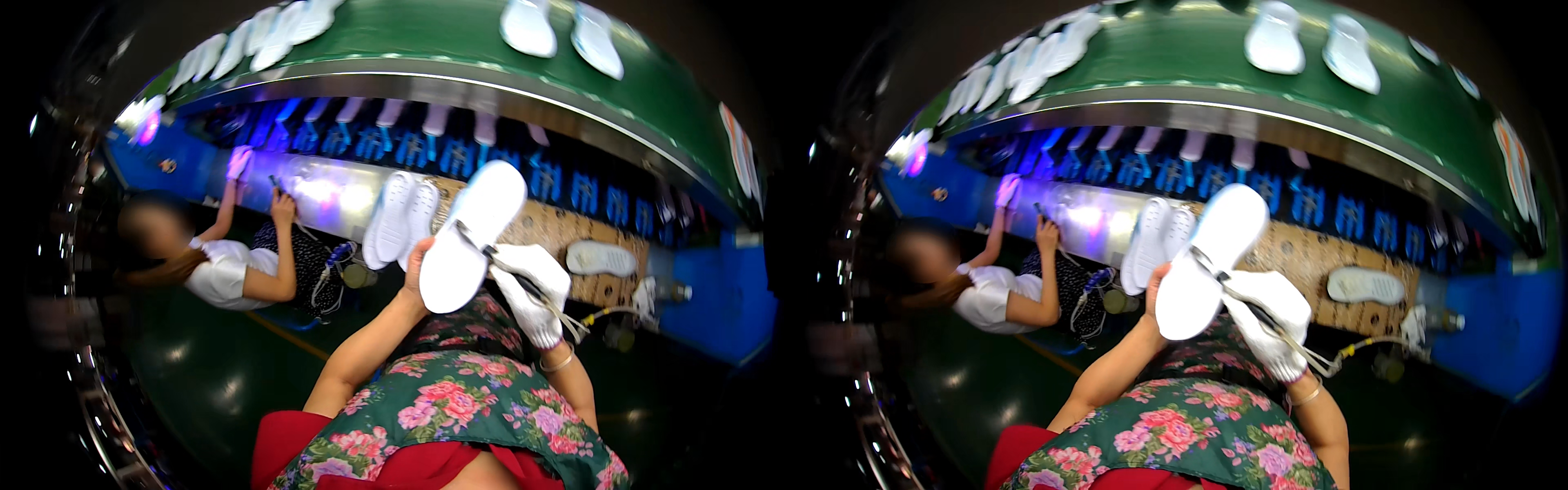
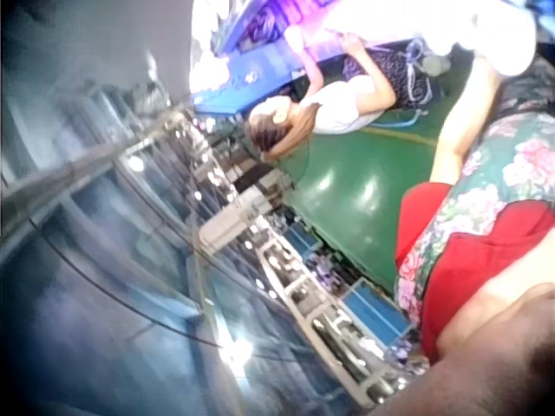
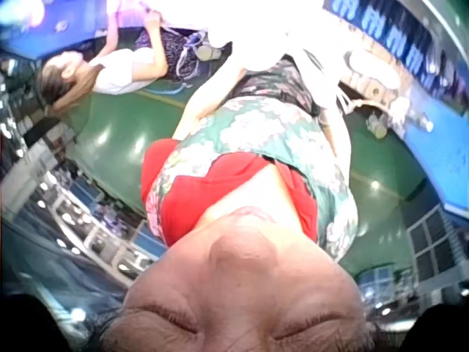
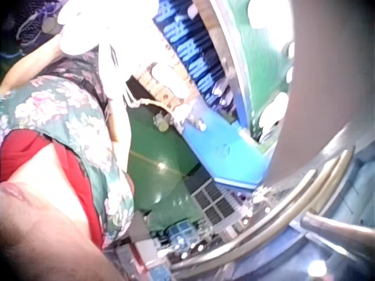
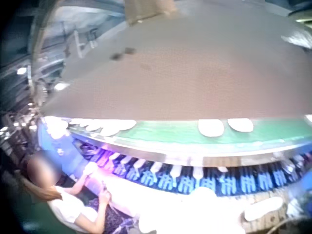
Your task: The person applies glue to the interior of shoe soles using a brush and then places the soles onto a moving conveyor belt.
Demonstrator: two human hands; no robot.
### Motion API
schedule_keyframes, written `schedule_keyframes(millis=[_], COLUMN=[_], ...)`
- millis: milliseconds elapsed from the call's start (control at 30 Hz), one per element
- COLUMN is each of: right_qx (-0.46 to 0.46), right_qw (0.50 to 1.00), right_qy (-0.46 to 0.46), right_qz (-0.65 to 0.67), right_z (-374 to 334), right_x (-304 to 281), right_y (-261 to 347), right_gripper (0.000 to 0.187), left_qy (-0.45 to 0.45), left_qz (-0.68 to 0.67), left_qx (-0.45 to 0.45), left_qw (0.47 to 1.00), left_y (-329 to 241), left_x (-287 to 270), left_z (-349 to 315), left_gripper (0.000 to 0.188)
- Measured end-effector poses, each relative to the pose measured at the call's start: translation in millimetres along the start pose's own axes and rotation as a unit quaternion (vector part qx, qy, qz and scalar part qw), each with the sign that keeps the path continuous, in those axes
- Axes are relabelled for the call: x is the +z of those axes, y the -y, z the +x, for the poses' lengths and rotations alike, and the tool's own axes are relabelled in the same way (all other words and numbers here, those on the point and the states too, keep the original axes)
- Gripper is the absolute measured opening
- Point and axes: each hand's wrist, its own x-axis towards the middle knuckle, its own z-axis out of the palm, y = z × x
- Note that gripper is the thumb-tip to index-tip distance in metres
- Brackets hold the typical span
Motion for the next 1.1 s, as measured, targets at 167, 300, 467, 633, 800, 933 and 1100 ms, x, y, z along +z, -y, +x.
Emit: schedule_keyframes(millis=[167, 300, 467, 633, 800, 933, 1100], right_qx=[-0.012, -0.049, -0.084, -0.03, -0.097, -0.005, -0.071], right_qw=[0.999, 0.996, 0.995, 0.997, 0.992, 0.99, 0.991], right_qy=[-0.038, -0.069, -0.055, -0.063, -0.069, -0.112, -0.113], right_qz=[0.007, -0.005, -0.015, 0.035, -0.052, 0.086, -0.007], right_z=[10.0, 13.2, 27.1, 16.6, 25.0, 24.4, 31.1], right_x=[-3.0, -6.7, -5.9, 7.1, 9.2, 11.5, 12.7], right_y=[8.4, 12.1, 17.8, 9.2, 19.7, 20.9, 22.1], right_gripper=[0.02, 0.022, 0.024, 0.034, 0.03, 0.022, 0.023], left_qy=[0.031, 0.053, 0.012, -0.106, -0.099, 0.065, -0.062], left_qz=[0.173, 0.073, -0.013, 0.249, 0.183, -0.1, 0.116], left_qx=[0.055, 0.037, 0.051, 0.068, 0.034, 0.005, 0.058], left_qw=[0.983, 0.995, 0.999, 0.96, 0.978, 0.993, 0.99], left_y=[23.7, 30.6, 35.3, 45.8, 48.0, 44.3, 44.2], left_x=[24.9, 22.8, 18.4, 22.6, 0.3, 5.8, -3.2], left_z=[24.8, 34.1, 29.4, 27.0, 27.4, 39.6, 43.7], left_gripper=[0.093, 0.088, 0.086, 0.09, 0.09, 0.09, 0.092])
